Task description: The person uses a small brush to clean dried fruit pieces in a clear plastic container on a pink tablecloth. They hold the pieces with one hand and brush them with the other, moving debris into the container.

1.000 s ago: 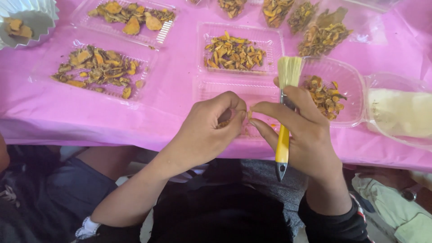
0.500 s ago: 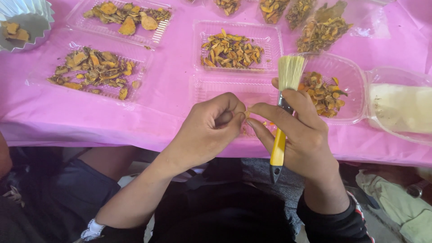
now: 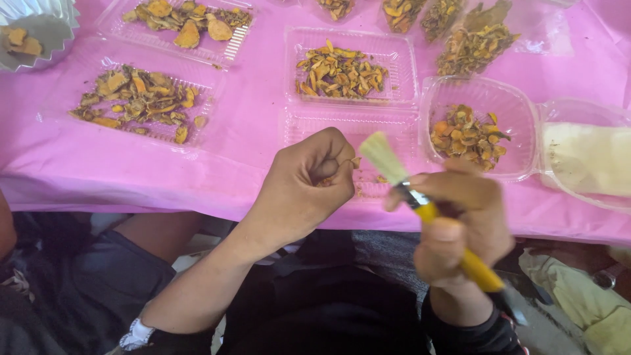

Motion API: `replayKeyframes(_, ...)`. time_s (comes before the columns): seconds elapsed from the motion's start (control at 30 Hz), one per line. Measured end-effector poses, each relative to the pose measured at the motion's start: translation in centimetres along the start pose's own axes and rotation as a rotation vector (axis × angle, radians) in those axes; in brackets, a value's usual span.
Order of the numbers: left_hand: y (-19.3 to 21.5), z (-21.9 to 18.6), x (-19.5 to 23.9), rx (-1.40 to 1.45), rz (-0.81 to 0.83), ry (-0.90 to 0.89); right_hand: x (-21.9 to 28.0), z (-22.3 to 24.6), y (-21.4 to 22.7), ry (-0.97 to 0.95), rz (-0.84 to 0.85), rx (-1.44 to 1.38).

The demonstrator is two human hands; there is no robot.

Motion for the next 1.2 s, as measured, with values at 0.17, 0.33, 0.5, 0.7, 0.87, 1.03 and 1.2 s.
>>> replayKeyframes(0.17, 0.4, 0.1, 0.0, 0.046, -0.035, 0.01, 1.3, 1.2, -1.8, -0.111, -0.053, -0.112)
replayKeyframes(0.33, 0.0, 0.4, 0.1, 0.051, -0.027, -0.023, 1.8, 0.6, -1.5, -0.073, -0.16, -0.064)
replayKeyframes(0.5, 0.5, 0.7, 0.2, 0.076, -0.042, -0.016, 1.8, 0.4, -1.8, -0.039, -0.122, -0.031)
replayKeyframes(0.7, -0.4, 0.0, 0.4, 0.254, 0.032, -0.036, 0.8, -1.5, -2.7, 0.106, -0.038, 0.141)
replayKeyframes(0.87, -0.3, 0.4, 0.8, 0.282, 0.047, -0.018, 1.1, -2.9, -3.3, 0.162, -0.036, 0.158)
replayKeyframes(1.03, -0.5, 0.1, 1.1, 0.172, 0.151, -0.055, 1.4, -2.9, -2.5, 0.139, -0.078, 0.121)
replayKeyframes(1.2, -1.1, -0.4, 1.2, -0.199, 0.053, -0.246, -0.1, 0.0, -2.0, -0.083, -0.024, 0.099)
Point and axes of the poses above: each hand's wrist, its own x-axis away from the middle knuckle, its own y-axis out of the back of the hand, z = x × y, the point moved 3 cm from there along -x, towards the middle knuckle, and after that the axes turned 11 degrees about -y, right-handed, at the moved point
